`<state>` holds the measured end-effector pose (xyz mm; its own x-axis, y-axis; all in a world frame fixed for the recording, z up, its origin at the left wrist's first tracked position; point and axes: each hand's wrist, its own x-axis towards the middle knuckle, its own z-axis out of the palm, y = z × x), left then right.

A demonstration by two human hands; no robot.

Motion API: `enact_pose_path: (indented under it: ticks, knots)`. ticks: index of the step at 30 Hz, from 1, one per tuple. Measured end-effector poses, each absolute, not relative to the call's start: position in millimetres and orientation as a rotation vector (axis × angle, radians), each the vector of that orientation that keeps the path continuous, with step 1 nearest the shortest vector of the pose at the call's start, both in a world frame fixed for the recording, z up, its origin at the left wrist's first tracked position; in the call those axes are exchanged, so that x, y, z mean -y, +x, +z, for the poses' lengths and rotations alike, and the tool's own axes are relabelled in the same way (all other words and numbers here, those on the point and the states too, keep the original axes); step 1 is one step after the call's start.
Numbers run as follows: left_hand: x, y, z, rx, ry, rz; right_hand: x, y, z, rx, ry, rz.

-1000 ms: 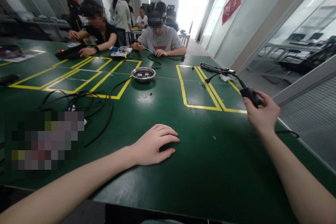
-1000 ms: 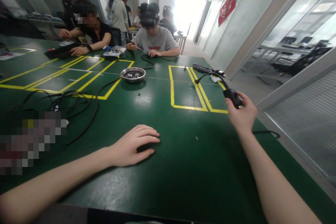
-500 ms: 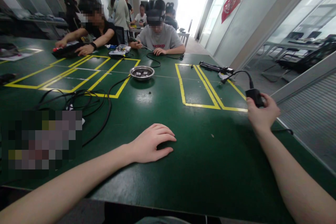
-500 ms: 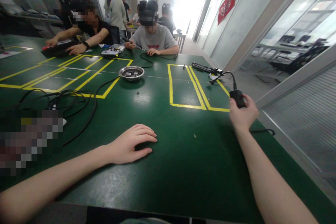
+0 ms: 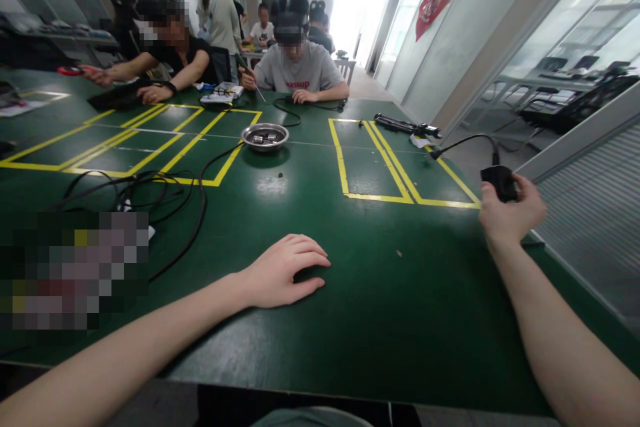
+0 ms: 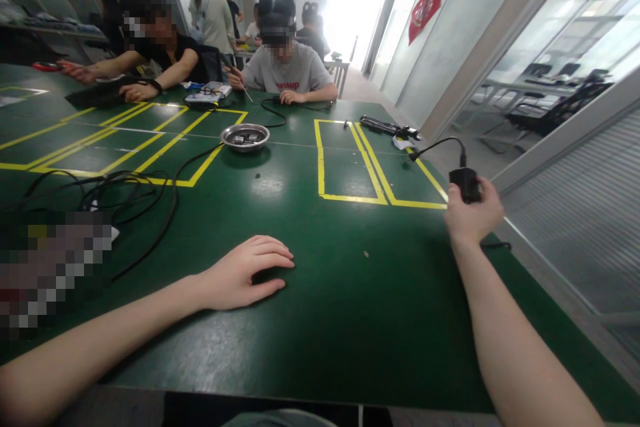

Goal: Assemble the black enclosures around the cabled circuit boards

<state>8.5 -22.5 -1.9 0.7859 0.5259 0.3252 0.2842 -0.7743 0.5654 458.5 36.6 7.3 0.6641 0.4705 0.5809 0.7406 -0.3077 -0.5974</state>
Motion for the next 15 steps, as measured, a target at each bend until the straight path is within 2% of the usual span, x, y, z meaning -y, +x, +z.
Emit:
enact_pose_path:
  ticks: [4, 15]
  knots:
    - [22, 8, 0, -0.618, 2.475, 0.643, -38, 449, 0, 0.896, -2.160, -0.217]
    - [22, 8, -1, -0.609, 2.492, 0.629, -36, 452, 3, 0.954, -2.240, 0.032]
